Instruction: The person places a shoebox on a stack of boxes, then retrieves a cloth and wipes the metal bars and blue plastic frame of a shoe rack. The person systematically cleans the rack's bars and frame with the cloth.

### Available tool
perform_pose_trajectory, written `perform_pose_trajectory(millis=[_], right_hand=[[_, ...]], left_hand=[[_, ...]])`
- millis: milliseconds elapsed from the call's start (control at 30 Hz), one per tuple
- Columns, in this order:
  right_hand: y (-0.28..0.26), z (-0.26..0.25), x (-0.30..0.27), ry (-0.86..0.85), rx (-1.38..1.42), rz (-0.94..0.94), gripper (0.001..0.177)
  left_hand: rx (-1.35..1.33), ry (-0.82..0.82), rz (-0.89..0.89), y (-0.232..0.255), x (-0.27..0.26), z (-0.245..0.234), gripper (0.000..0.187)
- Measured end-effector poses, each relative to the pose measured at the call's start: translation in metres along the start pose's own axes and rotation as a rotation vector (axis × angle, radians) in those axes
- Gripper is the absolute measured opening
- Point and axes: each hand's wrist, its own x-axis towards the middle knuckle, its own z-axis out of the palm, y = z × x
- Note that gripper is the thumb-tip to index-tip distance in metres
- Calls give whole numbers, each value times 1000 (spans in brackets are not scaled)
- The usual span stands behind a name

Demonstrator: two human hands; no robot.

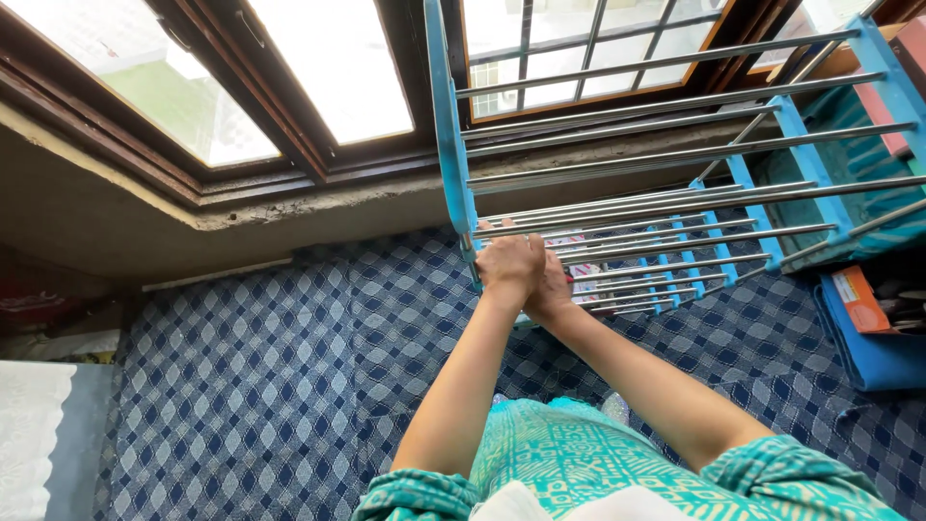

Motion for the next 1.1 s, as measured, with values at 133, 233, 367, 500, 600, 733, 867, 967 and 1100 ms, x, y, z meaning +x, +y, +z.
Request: perform_pose_trajectory(millis=[133, 233, 367, 500, 600, 733, 867, 967, 1100], right_hand=[[-7, -12, 11, -40, 95, -29, 38], [7, -28, 14, -201, 263, 50, 36], [17, -69, 27, -81, 646, 146, 43], [17, -87, 51, 206, 468, -36, 50], [8, -75, 79, 209, 198, -223, 46], [20, -7, 92, 103, 145, -224, 36], [32, -12, 97, -14, 225, -199, 25], [42, -40, 97, -42, 271, -210, 22], [70, -66, 82, -76, 244, -159, 22]], left_hand=[[48, 108, -14, -1, 3, 0, 74], [-46, 83, -57, -7, 13, 18, 76], [-341, 346, -47, -7, 26, 26, 70], [-845, 519, -86, -6, 30, 17, 59], [-1011, 541, -91, -27, 68, 77, 54], [-1007, 475, -162, -17, 50, 46, 56], [-773, 620, -75, -22, 56, 63, 51], [-744, 654, -111, -27, 66, 84, 45], [-611, 626, -283, -76, 119, 186, 43]])
